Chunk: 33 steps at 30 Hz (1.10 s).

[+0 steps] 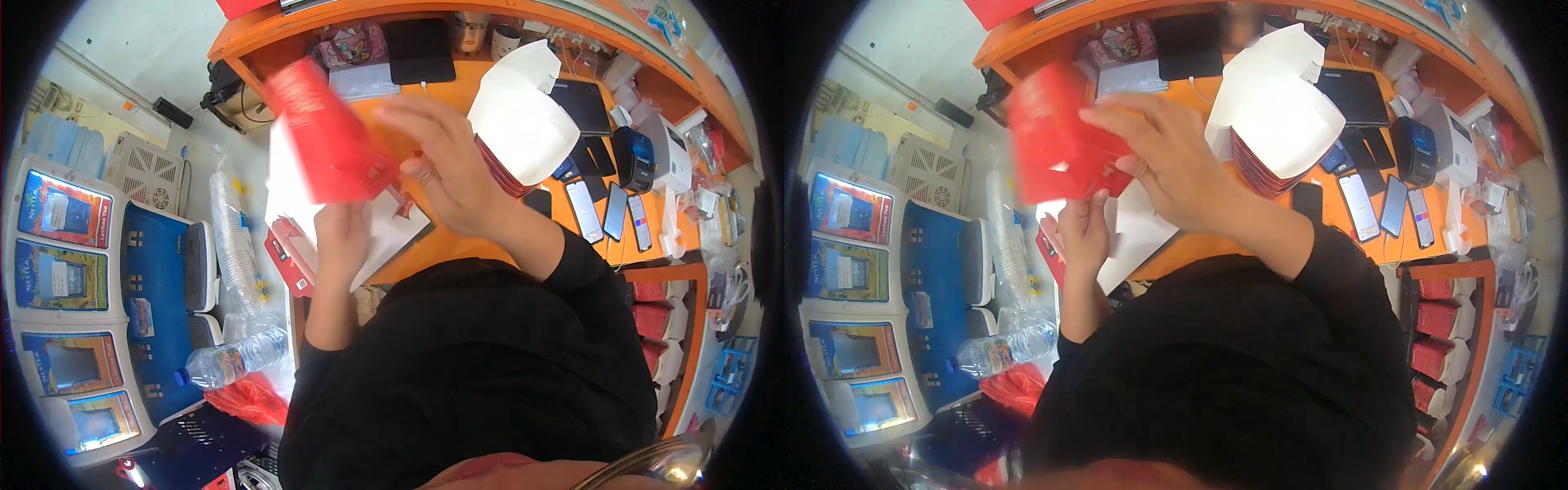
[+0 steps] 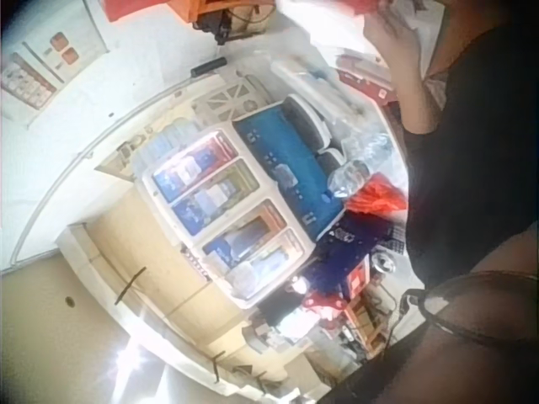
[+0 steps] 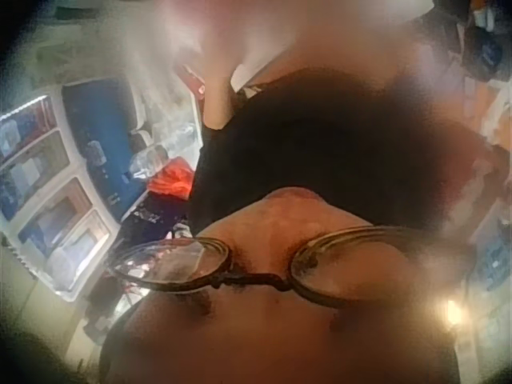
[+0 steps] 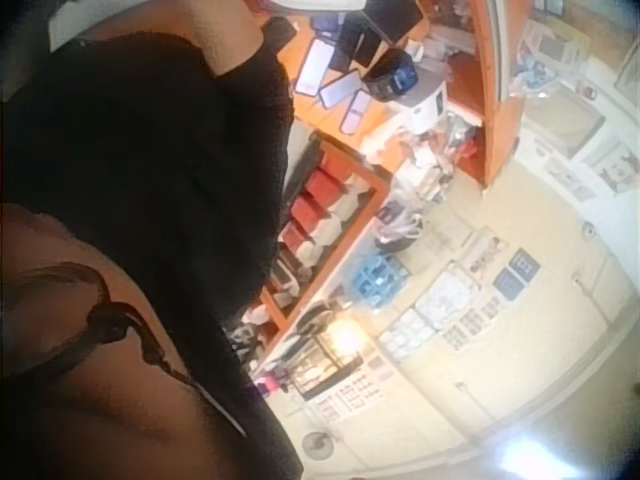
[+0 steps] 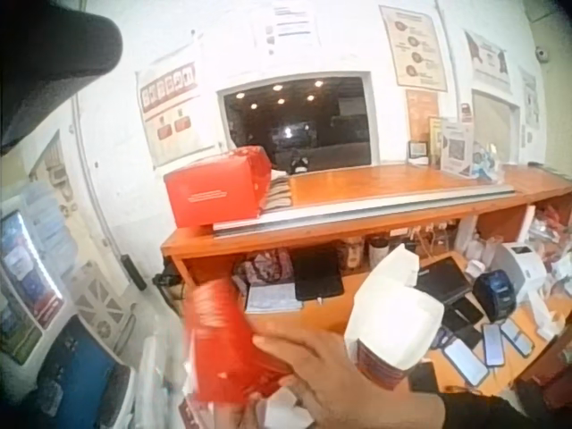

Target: The person folds and assembles cardboard takeout containers by hand at a counter.

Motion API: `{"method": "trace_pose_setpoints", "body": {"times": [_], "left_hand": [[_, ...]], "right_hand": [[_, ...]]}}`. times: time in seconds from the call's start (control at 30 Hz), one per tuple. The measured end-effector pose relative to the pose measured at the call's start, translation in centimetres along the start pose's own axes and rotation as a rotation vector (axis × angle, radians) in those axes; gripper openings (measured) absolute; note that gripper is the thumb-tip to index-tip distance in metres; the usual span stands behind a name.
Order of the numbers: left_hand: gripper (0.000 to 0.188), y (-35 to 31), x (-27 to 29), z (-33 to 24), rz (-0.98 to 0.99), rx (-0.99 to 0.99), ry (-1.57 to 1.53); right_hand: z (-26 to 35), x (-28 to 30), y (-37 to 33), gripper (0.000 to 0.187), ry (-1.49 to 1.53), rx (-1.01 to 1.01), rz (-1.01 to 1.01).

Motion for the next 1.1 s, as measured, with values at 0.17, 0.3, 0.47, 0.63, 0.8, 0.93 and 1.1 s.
{"method": "trace_pose_setpoints", "body": {"times": [0.17,0.3,0.47,0.63,0.8,0.93,1.1], "left_hand": [[0.039,-0.1,-0.3,-3.3,0.183,-0.120,0.075],[0.042,0.1,0.6,-3.1,0.101,-0.049,0.146],[0.044,0.3,1.4,-4.6,0.104,-0.126,0.275],[0.048,0.3,1.4,-4.8,0.149,-0.103,0.217],[0.052,0.7,1.3,-5.6,0.159,-0.105,0.277],[0.055,0.4,0.5,-6.1,0.252,-0.162,0.300],[0.054,0.1,-0.3,-6.3,0.374,-0.180,0.267]], "right_hand": [[0.2,-0.1,0.9,0.018,-0.102,0.204,0.261],[-0.9,0.3,0.6,0.010,0.033,0.048,0.190],[-1.1,-0.9,-0.1,0.009,-0.166,0.060,0.287],[-0.1,-0.4,0.0,0.011,-0.167,0.116,0.257],[-0.9,0.6,-0.6,0.018,-0.156,0.076,0.145],[-0.8,-1.3,-1.0,0.014,-0.131,0.093,0.394],[-2.2,-2.7,-2.7,0.010,0.045,-0.148,0.572]]}}
Point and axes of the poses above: each hand's wrist, its own y-axis towards the middle knuckle, its own x-axis out of the back of the hand, z = x × y, the point moved 10 cm from there along y, towards the middle knuckle, and after that the axes turned 9 degrees about -z, right-handed, at the moved point
